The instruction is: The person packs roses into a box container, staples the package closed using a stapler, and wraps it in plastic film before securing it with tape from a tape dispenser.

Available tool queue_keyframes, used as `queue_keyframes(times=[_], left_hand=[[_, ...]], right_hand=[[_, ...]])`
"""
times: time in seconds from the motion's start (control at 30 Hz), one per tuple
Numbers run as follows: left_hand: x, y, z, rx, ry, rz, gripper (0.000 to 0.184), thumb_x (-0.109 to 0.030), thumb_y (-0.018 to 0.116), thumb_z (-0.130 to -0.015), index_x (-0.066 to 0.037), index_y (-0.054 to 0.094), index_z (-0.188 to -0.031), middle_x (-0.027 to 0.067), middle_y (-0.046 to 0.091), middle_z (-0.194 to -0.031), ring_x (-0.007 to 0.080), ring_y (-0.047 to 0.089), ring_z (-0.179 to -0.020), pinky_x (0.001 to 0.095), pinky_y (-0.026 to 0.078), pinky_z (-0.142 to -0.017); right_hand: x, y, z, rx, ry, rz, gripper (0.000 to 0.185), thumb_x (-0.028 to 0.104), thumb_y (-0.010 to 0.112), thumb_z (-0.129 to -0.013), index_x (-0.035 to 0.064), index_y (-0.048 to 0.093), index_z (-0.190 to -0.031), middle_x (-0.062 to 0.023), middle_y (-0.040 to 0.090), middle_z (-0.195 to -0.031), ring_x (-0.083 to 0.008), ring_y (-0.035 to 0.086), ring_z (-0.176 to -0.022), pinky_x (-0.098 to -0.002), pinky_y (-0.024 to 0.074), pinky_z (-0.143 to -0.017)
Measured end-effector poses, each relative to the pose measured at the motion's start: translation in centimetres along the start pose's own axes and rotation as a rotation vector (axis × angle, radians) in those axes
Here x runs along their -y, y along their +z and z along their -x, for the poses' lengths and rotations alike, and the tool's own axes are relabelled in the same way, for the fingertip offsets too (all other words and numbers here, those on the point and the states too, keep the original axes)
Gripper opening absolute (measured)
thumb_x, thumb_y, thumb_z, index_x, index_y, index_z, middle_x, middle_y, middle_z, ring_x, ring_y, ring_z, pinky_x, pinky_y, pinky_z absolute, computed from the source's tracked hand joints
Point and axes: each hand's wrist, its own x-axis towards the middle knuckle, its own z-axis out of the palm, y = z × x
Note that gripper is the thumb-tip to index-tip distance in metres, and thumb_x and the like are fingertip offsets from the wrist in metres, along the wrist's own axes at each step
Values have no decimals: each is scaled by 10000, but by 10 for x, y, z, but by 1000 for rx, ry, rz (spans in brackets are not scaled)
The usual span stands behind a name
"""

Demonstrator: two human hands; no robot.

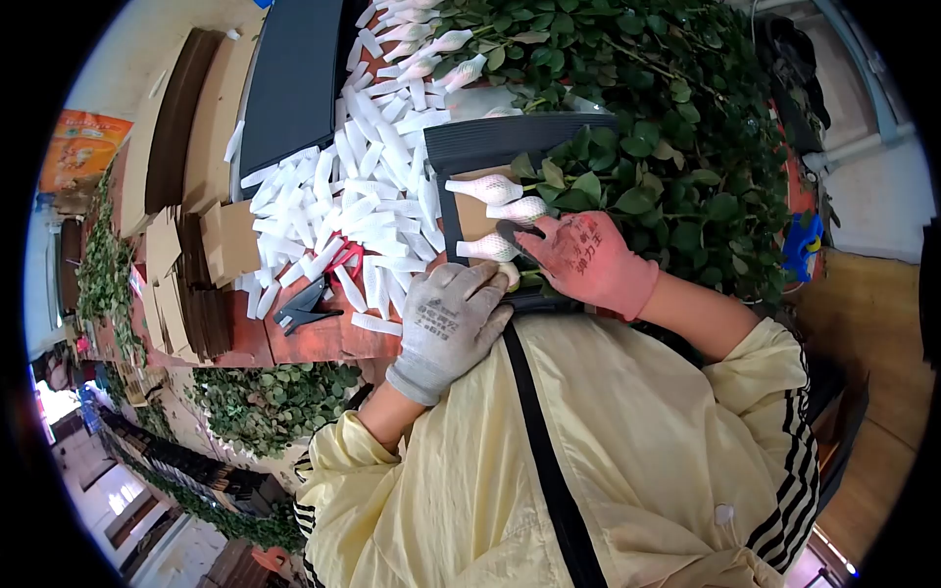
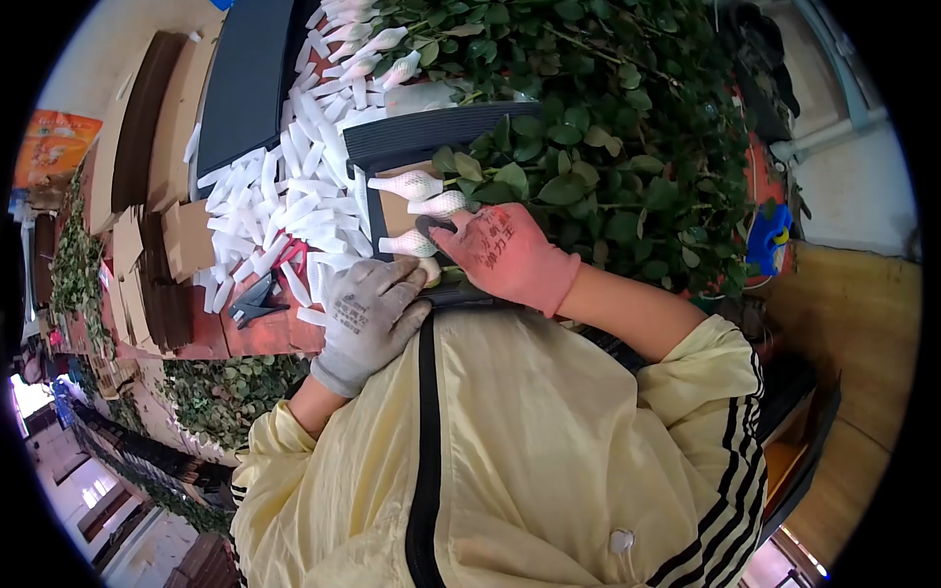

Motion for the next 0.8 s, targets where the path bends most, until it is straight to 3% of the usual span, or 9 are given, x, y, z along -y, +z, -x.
queue_keyframes(times=[0.17, 0.23, 0.3, 0.43, 0.57, 0.63, 0.7, 0.8], left_hand=[[8, -15, -11, 8, 8, 153, 341, -290, 648, -752, -87, 632, -1026, 72, 623, -1013, 264, 577, -923, 394, 435, -789], [26, -12, -16, -8, -32, 164, 343, -285, 627, -771, -70, 623, -1038, 98, 620, -982, 296, 593, -893, 395, 449, -785], [38, -10, -20, 2, -155, 95, 313, -281, 609, -791, -68, 624, -1019, 102, 621, -942, 302, 601, -850, 394, 462, -749], [64, -3, -37, 222, -96, 146, 196, -223, 581, -814, -85, 645, -938, 104, 618, -849, 295, 600, -822, 377, 464, -722], [66, -5, -40, 167, -43, 306, 139, -179, 577, -815, -74, 664, -841, 105, 614, -777, 298, 589, -775, 389, 454, -686], [66, -9, -39, 203, -23, 245, 124, -161, 591, -801, -62, 665, -815, 112, 616, -761, 295, 591, -754, 381, 456, -673], [65, -14, -37, 198, -129, 194, 121, -156, 613, -786, -56, 663, -831, 117, 624, -773, 291, 599, -755, 373, 461, -670], [72, -16, -29, 190, -127, 201, 109, -143, 627, -785, -47, 656, -828, 124, 626, -776, 296, 604, -738, 366, 463, -661]], right_hand=[[1, 13, 1, -206, -59, 40, 339, 138, 585, -731, 115, 604, -1068, -43, 591, -842, -210, 578, -687, -349, 428, -580], [7, 12, -1, -237, -26, 58, 195, 163, 513, -828, 118, 620, -985, -55, 574, -759, -201, 577, -666, -334, 418, -566], [7, 10, -3, -242, -32, 83, 183, 157, 521, -823, 122, 624, -970, -48, 574, -757, -193, 572, -664, -323, 409, -564], [3, 16, 1, -198, 44, 72, 164, 148, 538, -813, 126, 624, -951, -28, 563, -736, -172, 563, -668, -296, 389, -568], [2, 30, 8, -282, 73, 100, 342, 125, 570, -729, 101, 595, -1070, -27, 587, -796, -179, 569, -692, -308, 399, -611], [-1, 38, 8, -516, -27, 89, 342, 123, 564, -739, 95, 584, -1079, -27, 574, -770, -185, 563, -674, -313, 397, -578], [0, 31, 11, -460, 7, 82, 317, 137, 548, -767, 88, 583, -1079, -33, 566, -746, -194, 564, -671, -323, 403, -567], [0, 21, 7, -143, 50, -38, 280, 172, 480, -829, 77, 585, -1071, -71, 581, -791, -221, 580, -686, -340, 423, -571]])
